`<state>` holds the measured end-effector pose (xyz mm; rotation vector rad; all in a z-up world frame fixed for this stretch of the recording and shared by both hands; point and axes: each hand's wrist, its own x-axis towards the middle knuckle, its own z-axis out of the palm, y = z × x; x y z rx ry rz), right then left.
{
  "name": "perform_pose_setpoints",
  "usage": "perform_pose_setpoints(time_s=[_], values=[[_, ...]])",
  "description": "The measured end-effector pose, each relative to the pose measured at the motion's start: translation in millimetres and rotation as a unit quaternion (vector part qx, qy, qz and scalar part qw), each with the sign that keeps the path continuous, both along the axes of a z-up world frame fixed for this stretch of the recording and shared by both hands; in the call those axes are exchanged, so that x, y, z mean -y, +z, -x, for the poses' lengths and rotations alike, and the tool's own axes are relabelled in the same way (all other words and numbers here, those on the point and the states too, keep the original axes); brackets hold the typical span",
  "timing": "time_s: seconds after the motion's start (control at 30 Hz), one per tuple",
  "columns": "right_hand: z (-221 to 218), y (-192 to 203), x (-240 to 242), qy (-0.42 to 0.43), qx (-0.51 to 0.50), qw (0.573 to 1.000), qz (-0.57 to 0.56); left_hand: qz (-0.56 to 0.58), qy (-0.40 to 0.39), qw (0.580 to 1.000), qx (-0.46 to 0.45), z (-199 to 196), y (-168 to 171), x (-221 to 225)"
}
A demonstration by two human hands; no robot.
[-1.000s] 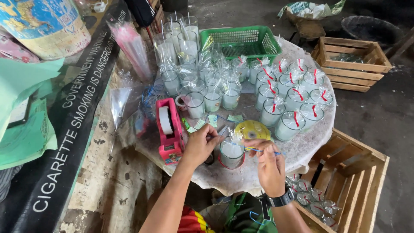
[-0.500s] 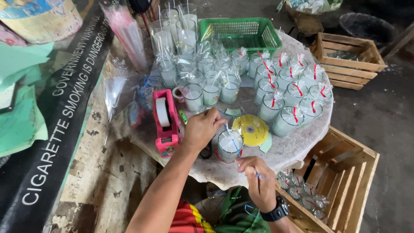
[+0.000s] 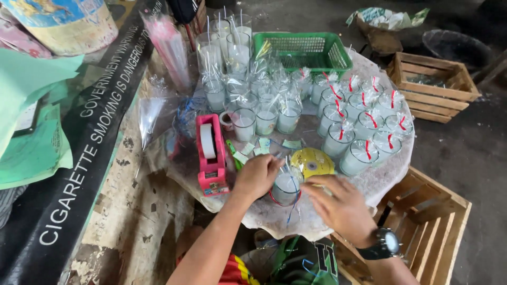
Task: Tying strings and placing labels on glass-encased candles in a production setting.
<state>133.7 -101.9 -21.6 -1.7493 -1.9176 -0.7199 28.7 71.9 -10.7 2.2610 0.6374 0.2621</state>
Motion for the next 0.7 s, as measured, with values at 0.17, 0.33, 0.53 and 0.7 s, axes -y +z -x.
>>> perform_pose_setpoints(time_s=[0.17, 0.33, 0.53, 0.7], values=[[9, 14, -19, 0.039, 0.058, 0.997, -0.012, 0.179, 0.024, 0.974, 0.139, -22, -35, -9], [14, 19, -27, 0.106, 0.012, 0.994, -0.034, 0.172, 0.046, 0.968, 0.179, -32, -49, -10], [20, 7, -32, 0.143, -0.089, 0.986, -0.011, 0.115, 0.067, 0.970, 0.204, -34, -51, -8], [37, 3, -29, 0.083, -0.233, 0.969, -0.013, 0.017, 0.066, 0.957, 0.282, -32, -57, -10]])
